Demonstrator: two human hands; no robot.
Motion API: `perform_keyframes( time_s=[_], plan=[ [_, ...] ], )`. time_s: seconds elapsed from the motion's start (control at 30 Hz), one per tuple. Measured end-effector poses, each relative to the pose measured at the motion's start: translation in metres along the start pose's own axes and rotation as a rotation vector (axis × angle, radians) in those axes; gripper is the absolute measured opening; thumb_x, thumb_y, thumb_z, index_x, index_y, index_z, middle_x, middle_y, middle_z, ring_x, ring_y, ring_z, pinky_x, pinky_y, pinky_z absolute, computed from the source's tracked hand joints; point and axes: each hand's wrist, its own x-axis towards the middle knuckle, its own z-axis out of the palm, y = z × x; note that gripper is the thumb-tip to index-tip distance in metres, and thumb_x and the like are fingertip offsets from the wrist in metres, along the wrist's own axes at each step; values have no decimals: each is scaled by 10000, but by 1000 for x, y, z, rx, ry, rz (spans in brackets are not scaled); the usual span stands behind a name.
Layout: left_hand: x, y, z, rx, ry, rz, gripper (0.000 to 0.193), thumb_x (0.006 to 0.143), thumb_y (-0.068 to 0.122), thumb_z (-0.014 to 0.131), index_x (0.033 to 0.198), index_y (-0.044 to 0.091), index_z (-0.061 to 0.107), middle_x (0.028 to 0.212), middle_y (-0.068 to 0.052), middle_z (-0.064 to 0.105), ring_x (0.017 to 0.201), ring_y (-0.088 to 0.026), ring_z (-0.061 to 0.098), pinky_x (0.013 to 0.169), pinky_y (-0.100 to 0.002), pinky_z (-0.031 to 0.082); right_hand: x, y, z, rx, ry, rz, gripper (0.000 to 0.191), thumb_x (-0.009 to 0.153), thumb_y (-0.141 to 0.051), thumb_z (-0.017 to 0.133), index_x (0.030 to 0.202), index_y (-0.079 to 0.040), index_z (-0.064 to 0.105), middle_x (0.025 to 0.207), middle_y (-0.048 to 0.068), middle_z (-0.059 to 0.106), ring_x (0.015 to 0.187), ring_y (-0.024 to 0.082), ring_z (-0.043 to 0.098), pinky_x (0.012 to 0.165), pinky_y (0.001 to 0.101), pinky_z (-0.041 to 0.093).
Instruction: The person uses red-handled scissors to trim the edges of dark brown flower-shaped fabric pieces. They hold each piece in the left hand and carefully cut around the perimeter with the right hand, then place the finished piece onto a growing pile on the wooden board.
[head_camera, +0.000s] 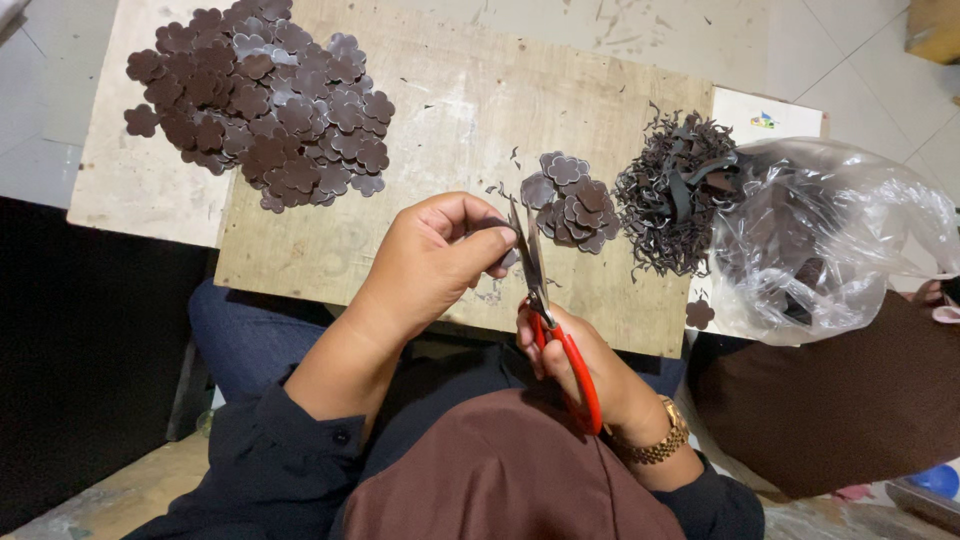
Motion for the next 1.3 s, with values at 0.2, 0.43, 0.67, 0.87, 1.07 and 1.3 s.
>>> perform_keyframes(
  time_s=[0.2,0.43,0.67,0.87,1.07,1.3],
  plan=[
    [-2,-1,-1,71,33,-61,123,908,101,733,944,-14,708,815,-57,736,700,-80,674,640,-221,550,0,0,-1,-23,21,23,731,967,-735,450,1155,-33,526,916,12,510,734,96,480,654,244,461],
    [-4,5,2,113,57,-107,139,887,124,745,930,-5,718,794,-55,745,669,-80,678,592,-214,521,-1,-2,-1,-75,39,39,645,986,-692,461,1044,-52,526,829,-4,493,698,85,460,627,239,438],
    [-4,5,3,101,61,-117,138,892,118,741,926,-12,711,795,-62,745,668,-83,678,593,-219,524,0,-2,0,-105,51,8,633,1010,-686,440,1029,-60,527,834,-7,485,702,79,451,631,235,435],
    [-4,3,4,82,52,-112,135,897,112,736,934,-14,706,794,-61,741,671,-85,678,603,-221,532,-1,1,2,-43,52,22,602,1011,-662,436,1006,-66,524,783,-25,471,660,75,438,597,231,415],
    [-3,2,3,102,60,-132,139,893,116,736,933,-14,707,795,-59,741,669,-84,677,599,-222,527,-3,6,3,35,45,58,554,1029,-619,459,971,-70,506,759,-30,435,654,73,395,579,230,375],
    [-2,-3,-1,85,34,-113,138,908,111,724,967,-10,693,814,-52,732,691,-82,672,616,-223,536,-3,8,4,19,87,142,545,1008,-607,455,940,-71,524,724,-22,465,595,71,426,537,225,382]
  ],
)
